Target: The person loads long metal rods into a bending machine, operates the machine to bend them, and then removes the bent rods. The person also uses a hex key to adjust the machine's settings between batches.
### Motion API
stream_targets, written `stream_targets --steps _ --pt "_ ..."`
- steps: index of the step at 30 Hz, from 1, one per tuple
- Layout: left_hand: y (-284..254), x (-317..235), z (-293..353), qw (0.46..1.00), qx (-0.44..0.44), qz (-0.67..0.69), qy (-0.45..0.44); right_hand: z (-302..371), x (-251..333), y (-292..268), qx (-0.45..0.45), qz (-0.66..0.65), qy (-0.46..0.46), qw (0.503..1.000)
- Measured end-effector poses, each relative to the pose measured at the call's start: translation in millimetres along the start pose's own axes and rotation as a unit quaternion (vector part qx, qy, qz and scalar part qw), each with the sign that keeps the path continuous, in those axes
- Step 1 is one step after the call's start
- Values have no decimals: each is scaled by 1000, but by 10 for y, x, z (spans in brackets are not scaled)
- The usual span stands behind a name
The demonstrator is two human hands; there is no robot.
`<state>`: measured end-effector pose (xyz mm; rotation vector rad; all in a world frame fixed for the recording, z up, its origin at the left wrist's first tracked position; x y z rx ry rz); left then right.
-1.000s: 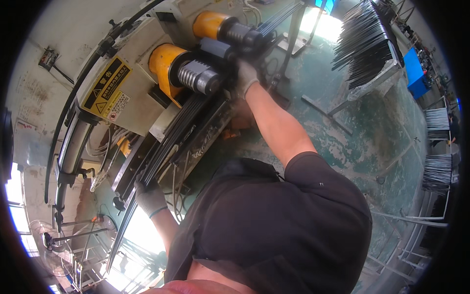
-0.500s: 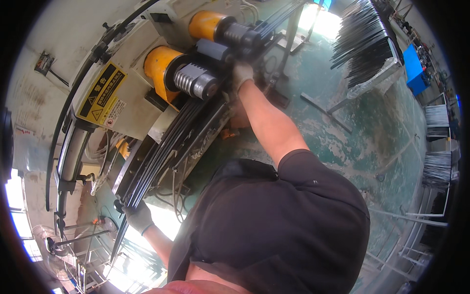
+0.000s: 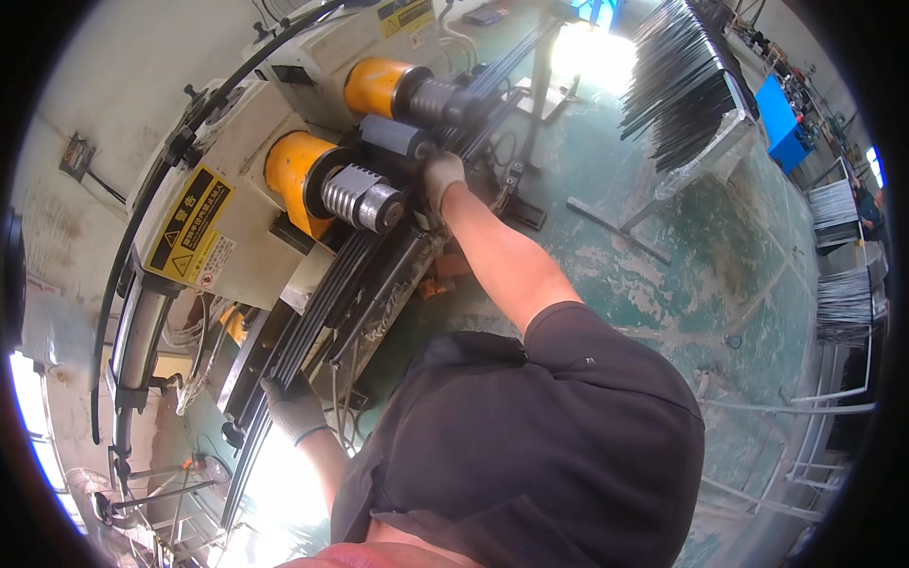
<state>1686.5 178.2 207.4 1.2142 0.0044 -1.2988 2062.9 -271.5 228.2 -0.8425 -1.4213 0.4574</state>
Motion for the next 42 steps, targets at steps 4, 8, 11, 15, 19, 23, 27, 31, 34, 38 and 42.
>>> stream_targets --steps 4,8,11,15,19,23,27,31,34,38,42 --pt "-7 -424 239 732 7 -593 336 170 319 -286 -52 159 -99 981" --pt "-557 -1086 31 693 -25 -570 441 129 -22 -167 -90 -113 92 985" --pt "-541 -1295 80 671 -35 -580 460 212 -80 -109 -102 -187 126 969" --pt "-154 -1144 338 584 -87 -664 459 304 -109 -92 -100 -247 145 953" --pt "-419 -916 81 867 -8 -363 342 167 -54 -13 -76 -207 113 969" --pt "46 -742 353 793 -26 -506 338 56 -83 30 -70 -74 14 995" --pt "-257 -283 -176 990 42 -96 89 -21 -331 123 -44 -234 46 970" --pt "34 12 86 996 15 75 -50 497 -277 -161 -105 -320 162 927" --pt "4 -154 250 997 -38 52 -41 668 -446 -335 -128 -395 153 897" --pt "-231 -585 279 997 46 66 18 636 -1438 -31 -89 -433 172 880" --pt "-789 -1155 146 987 -37 143 55 1218 -2542 167 -33 -303 233 924"
Point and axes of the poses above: each hand's wrist, its own z-axis away from the middle knuckle, its own y-axis out of the palm, x = y × z, the point moved 9 cm from there along -z, towards the middle knuckle, and after that the axes turned 13 degrees about -x, right-handed, at the moved point
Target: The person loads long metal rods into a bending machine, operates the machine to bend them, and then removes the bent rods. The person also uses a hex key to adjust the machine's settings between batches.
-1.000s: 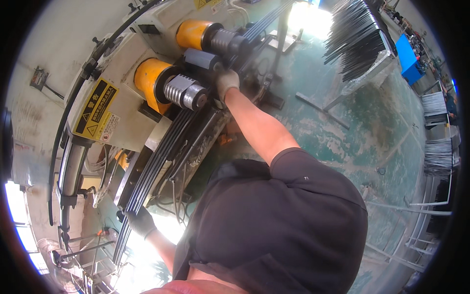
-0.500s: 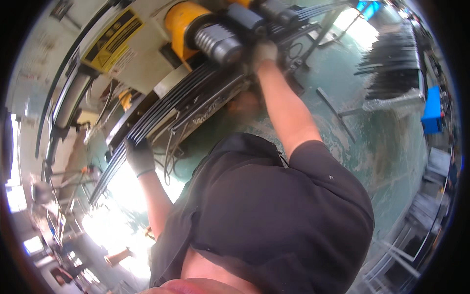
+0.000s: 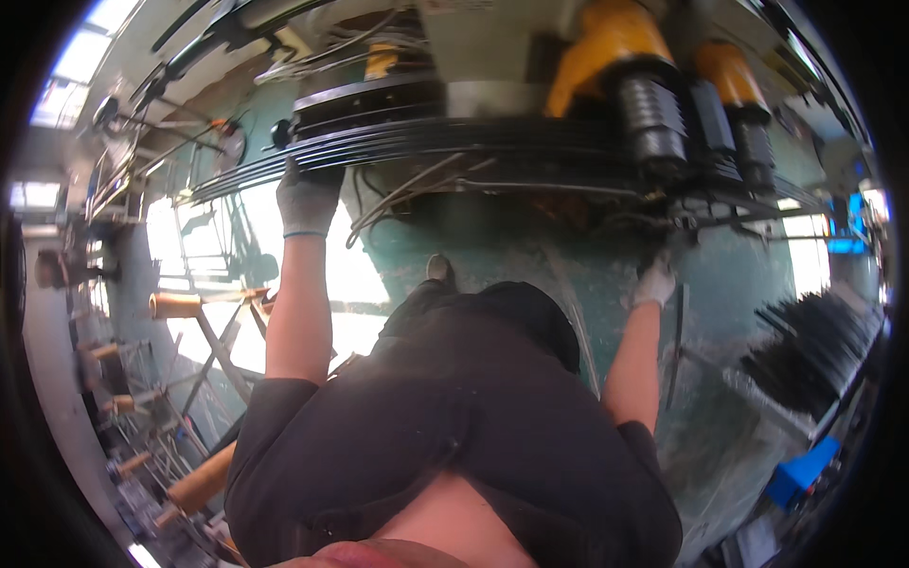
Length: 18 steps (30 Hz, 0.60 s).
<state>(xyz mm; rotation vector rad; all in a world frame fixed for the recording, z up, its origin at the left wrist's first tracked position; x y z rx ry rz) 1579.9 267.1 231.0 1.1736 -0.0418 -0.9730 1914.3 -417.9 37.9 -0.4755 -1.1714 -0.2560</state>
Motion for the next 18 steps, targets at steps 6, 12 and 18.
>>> stream_targets --steps 6,12,18 --pt "-400 -1048 -376 994 -25 83 70 585 -1433 -784 -27 230 119 966" --pt "-1064 -2222 -731 974 -122 118 149 1174 -1498 -740 8 571 -97 815" --pt "-1591 -3034 -1193 968 -167 74 170 1499 -1767 -427 77 501 -157 848"
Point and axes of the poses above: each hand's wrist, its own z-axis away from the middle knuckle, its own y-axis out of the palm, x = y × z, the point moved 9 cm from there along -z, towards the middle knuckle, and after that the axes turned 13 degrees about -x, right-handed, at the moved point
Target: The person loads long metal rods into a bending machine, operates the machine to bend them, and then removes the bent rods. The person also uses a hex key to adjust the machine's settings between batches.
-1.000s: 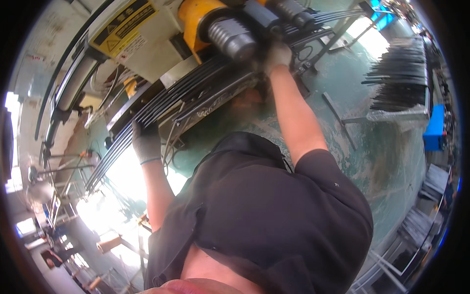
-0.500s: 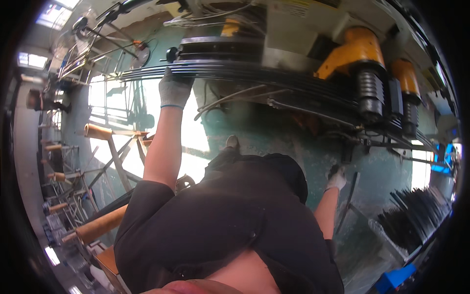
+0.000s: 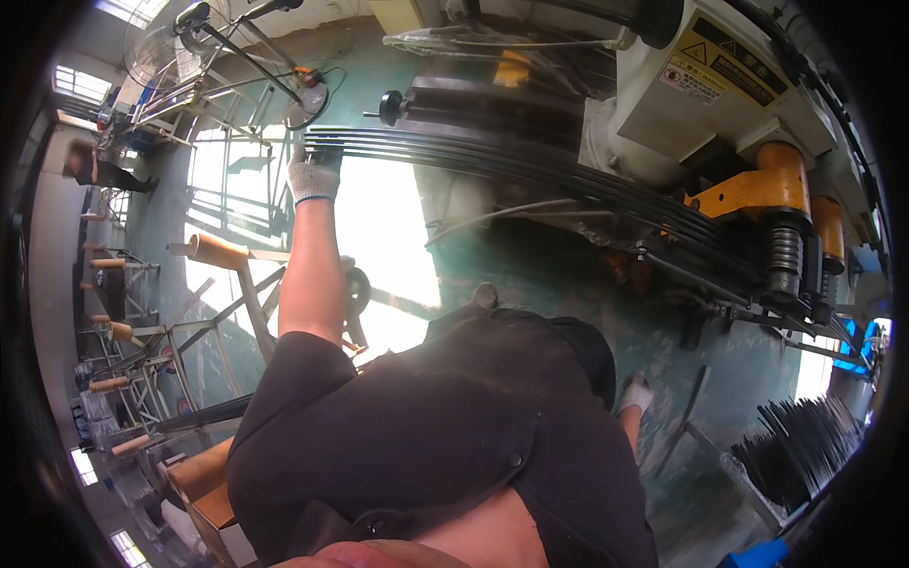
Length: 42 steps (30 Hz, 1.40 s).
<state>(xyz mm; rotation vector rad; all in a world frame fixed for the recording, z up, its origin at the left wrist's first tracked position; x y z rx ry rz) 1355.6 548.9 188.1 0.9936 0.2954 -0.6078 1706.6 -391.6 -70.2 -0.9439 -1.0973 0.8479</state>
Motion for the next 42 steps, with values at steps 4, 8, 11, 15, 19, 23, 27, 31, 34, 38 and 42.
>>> stream_targets --steps 4,8,11,15,19,23,27,31,34,38,42 --pt "-83 -145 102 991 13 -106 79 -155 226 166 12 36 -158 987" --pt "-197 -337 37 995 6 -50 84 6 537 227 30 -31 -67 997" --pt "-256 -448 111 994 -28 -44 96 -62 621 219 19 -23 -134 991" --pt "-35 -316 327 975 59 -178 115 -72 410 378 33 15 -171 985" --pt "39 -89 341 961 144 -209 106 -164 -18 301 8 100 -164 981" --pt "-29 -284 187 977 136 -142 85 50 498 249 41 2 -123 992" --pt "82 -272 214 979 114 -161 51 51 520 226 53 -10 -94 994" --pt "213 -286 342 960 159 -215 88 21 397 269 13 -36 -75 996" --pt "297 -302 571 941 190 -260 105 6 373 416 76 32 -132 988" --pt "184 -393 408 908 161 -355 157 70 278 474 85 85 -173 978" --pt "320 -205 9 917 174 -325 154 419 206 414 90 83 -131 984"
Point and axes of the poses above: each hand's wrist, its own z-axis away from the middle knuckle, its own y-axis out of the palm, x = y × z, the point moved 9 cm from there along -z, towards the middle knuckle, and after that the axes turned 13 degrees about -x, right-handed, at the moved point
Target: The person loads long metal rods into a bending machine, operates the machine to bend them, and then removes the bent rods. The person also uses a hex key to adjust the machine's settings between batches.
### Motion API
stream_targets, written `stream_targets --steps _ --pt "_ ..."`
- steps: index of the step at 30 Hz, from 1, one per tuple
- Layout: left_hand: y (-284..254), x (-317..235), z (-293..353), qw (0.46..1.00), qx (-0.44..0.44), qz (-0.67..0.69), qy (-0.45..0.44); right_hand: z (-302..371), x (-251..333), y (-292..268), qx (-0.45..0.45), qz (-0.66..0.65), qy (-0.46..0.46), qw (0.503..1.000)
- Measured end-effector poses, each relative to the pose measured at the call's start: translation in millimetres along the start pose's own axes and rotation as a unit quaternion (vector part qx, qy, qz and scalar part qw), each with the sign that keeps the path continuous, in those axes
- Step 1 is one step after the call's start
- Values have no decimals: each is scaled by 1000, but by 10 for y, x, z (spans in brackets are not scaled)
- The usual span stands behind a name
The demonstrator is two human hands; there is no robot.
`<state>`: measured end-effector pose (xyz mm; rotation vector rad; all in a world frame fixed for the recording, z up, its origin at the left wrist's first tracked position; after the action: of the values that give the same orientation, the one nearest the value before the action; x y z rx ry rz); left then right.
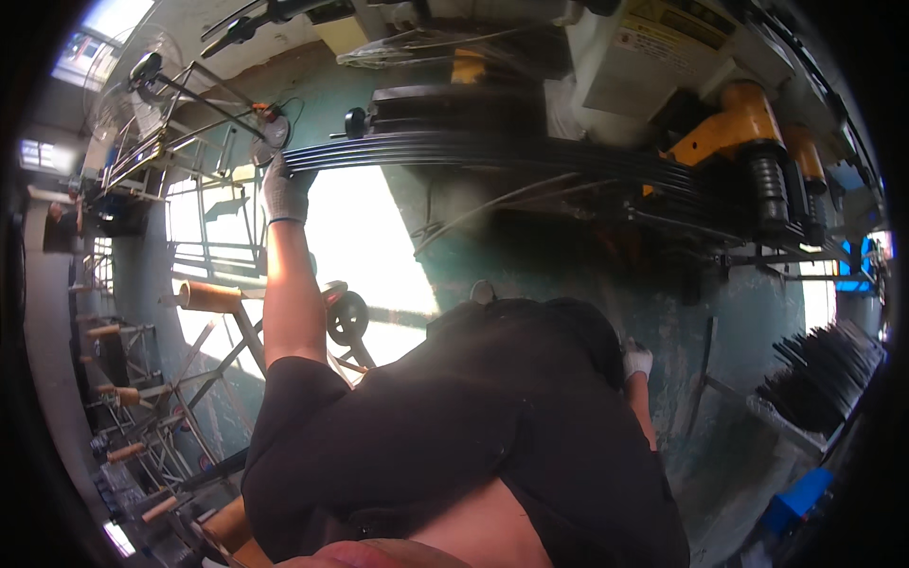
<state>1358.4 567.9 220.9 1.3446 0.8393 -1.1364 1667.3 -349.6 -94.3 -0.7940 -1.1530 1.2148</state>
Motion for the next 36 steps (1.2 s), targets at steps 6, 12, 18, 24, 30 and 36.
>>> stream_targets --steps 6,12,18,24,30,36 --pt "-336 81 -112 992 -6 116 -49 391 972 -906 -43 -229 166 958" --pt "-50 -183 200 961 111 -191 168 474 726 -666 -36 -189 188 963" --pt "-379 73 134 982 108 31 -152 343 750 -397 -16 -220 187 957" --pt "-272 60 165 895 303 211 -251 8 1377 -764 24 -130 106 986" --pt "-232 412 488 958 -131 182 -180 -418 1151 -784 19 -165 97 981" --pt "295 1665 1633 915 -233 167 -286 -1042 456 -730 120 -101 152 976"
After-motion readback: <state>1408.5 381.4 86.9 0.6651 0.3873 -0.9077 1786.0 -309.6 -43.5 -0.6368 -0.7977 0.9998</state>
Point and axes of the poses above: each hand's wrist, its own z-axis away from the middle knuckle, its own y-axis out of the palm, x = y × z, the point moved 9 cm from there along -z, towards the middle knuckle, and after that the axes turned 13 degrees about -x, right-handed, at the moved point
